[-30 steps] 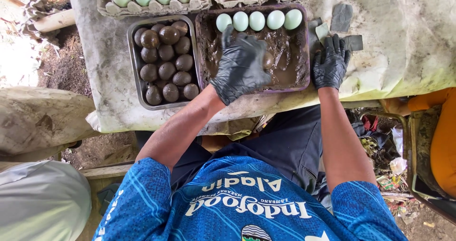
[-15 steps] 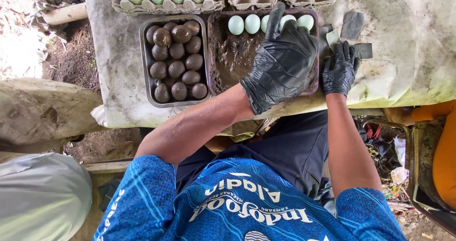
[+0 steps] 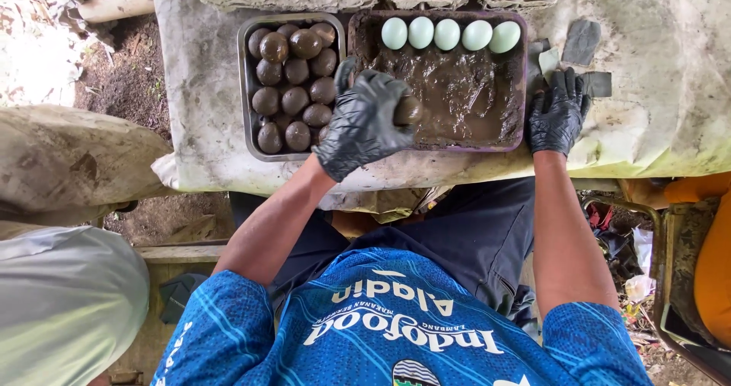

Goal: Coating individual eggs with a dark mud paste and arranging them in a storage tray.

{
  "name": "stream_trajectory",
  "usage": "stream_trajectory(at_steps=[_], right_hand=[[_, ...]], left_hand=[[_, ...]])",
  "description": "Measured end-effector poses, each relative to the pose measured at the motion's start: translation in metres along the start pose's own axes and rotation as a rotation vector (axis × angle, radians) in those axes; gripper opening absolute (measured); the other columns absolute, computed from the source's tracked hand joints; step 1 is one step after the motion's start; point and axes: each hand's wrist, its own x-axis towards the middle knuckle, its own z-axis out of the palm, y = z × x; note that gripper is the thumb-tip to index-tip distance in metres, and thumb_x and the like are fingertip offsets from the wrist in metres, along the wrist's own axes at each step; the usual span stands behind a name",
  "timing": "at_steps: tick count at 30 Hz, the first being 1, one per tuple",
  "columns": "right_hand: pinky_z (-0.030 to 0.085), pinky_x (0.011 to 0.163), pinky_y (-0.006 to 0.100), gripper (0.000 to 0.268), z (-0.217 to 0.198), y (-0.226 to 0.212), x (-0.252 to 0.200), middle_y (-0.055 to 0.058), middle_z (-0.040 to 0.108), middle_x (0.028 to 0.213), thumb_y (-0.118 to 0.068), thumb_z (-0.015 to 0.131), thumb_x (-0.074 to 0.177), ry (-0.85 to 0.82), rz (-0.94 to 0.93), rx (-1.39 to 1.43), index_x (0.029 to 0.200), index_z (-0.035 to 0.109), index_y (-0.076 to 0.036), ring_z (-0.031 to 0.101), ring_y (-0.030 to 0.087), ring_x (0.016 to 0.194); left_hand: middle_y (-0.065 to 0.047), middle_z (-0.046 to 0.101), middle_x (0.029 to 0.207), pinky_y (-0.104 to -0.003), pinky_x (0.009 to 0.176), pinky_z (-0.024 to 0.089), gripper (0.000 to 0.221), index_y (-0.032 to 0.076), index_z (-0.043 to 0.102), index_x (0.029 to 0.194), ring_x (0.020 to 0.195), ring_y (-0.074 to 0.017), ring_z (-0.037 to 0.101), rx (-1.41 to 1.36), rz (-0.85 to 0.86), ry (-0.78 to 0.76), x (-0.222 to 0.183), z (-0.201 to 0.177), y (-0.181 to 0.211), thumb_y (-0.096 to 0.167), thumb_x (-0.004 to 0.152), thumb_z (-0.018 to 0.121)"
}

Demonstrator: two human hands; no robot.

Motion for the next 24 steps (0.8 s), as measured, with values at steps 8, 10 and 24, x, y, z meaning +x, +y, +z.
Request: stream_trajectory(at_steps=[8, 10, 24], right_hand=[[0.033, 0.114, 0.061, 0.051, -0.002, 0.000, 0.002, 0.010, 0.050, 0.159, -0.025, 0.069, 0.105, -0.009, -0.008, 0.030, 0.152, 0.059, -0.012, 0.040, 0.034, 0.146], [0.031, 0.115, 0.060, 0.051, 0.005, 0.005, 0.003, 0.009, 0.049, 0.159, -0.026, 0.070, 0.105, -0.009, 0.000, 0.025, 0.153, 0.059, -0.014, 0.039, 0.033, 0.146], [0.031, 0.115, 0.059, 0.049, 0.004, 0.003, 0.002, 0.009, 0.052, 0.157, -0.025, 0.073, 0.105, 0.013, 0.017, 0.026, 0.151, 0.061, -0.015, 0.040, 0.032, 0.145]], left_hand=[[0.012, 0.061, 0.114, -0.029, 0.096, 0.049, 0.066, 0.041, 0.065, 0.117, 0.113, -0.0110, 0.061, -0.196, 0.169, 0.283, -0.030, -0.060, -0.104, 0.052, 0.056, 0.087], [0.014, 0.059, 0.115, -0.028, 0.095, 0.047, 0.067, 0.041, 0.065, 0.117, 0.112, -0.0109, 0.059, -0.185, 0.125, 0.327, -0.026, -0.058, -0.137, 0.049, 0.055, 0.088], [0.001, 0.056, 0.121, -0.035, 0.096, 0.053, 0.058, 0.033, 0.066, 0.124, 0.118, -0.0217, 0.056, -0.035, 0.058, 0.253, -0.036, -0.124, -0.153, 0.040, 0.068, 0.083]])
